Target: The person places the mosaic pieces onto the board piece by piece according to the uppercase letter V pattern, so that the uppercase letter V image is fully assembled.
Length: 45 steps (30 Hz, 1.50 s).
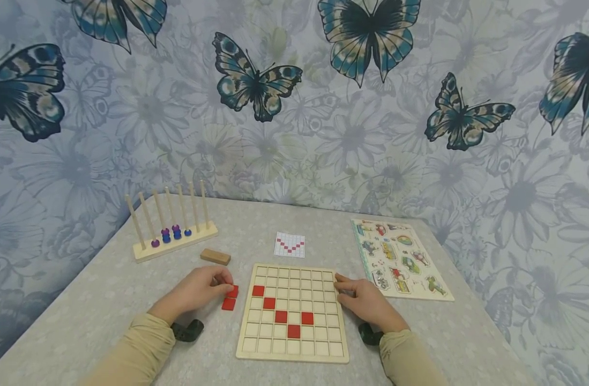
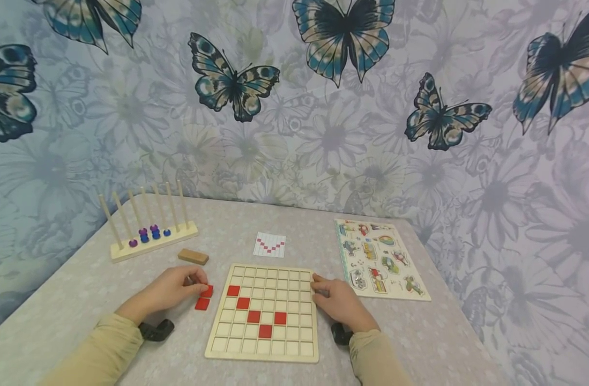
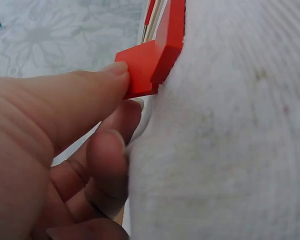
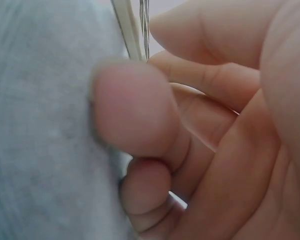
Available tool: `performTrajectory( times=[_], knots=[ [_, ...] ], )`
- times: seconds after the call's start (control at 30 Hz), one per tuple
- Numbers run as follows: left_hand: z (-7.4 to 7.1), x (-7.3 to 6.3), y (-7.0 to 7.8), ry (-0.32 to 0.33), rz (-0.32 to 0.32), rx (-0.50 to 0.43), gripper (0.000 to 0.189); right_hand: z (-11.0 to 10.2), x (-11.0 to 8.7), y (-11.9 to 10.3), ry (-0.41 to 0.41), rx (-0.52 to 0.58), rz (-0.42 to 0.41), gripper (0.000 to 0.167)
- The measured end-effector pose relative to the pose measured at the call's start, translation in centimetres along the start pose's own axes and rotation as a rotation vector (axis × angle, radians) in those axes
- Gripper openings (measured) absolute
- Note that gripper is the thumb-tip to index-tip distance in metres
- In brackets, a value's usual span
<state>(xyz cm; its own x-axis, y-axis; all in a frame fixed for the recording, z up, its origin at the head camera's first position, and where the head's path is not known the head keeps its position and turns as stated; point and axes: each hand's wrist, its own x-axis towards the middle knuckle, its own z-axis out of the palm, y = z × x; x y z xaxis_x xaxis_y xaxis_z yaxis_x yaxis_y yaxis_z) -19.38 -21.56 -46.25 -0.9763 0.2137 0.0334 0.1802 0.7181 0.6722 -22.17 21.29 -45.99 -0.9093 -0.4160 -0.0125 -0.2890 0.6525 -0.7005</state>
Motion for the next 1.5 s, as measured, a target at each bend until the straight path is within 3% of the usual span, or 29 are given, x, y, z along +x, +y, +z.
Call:
performTrajectory(
  times=[0.37,0.73,0.93,1.23,1.5],
  knots=[
    [-0.4,0.4,-0.6,0.020,-0.017,-0.128,0.009,0.0,0.1,0.1,-0.009,0.010,0.001,0.038],
    [-0.7,0.3,0.8,0.009,-0.066,-0.282,0.023,0.0,0.3,0.2,0.004,-0.022,-0.011,0.038],
    [1.2,1.0,4.3,-0.057,-0.069,-0.317,0.023,0.1,0.4,0.4,0.009,-0.039,-0.006,0.037],
    [5.2,2.5,10.4,-0.144,0.111,-0.170,0.010,-0.1,0.5,0.0,0.012,-0.058,-0.005,0.036],
    [8.2,4.0,14.4,-0.182,0.085,-0.076,0.009,-0.2,0.3,0.0,0.001,-0.050,0.022,0.037]
  ],
)
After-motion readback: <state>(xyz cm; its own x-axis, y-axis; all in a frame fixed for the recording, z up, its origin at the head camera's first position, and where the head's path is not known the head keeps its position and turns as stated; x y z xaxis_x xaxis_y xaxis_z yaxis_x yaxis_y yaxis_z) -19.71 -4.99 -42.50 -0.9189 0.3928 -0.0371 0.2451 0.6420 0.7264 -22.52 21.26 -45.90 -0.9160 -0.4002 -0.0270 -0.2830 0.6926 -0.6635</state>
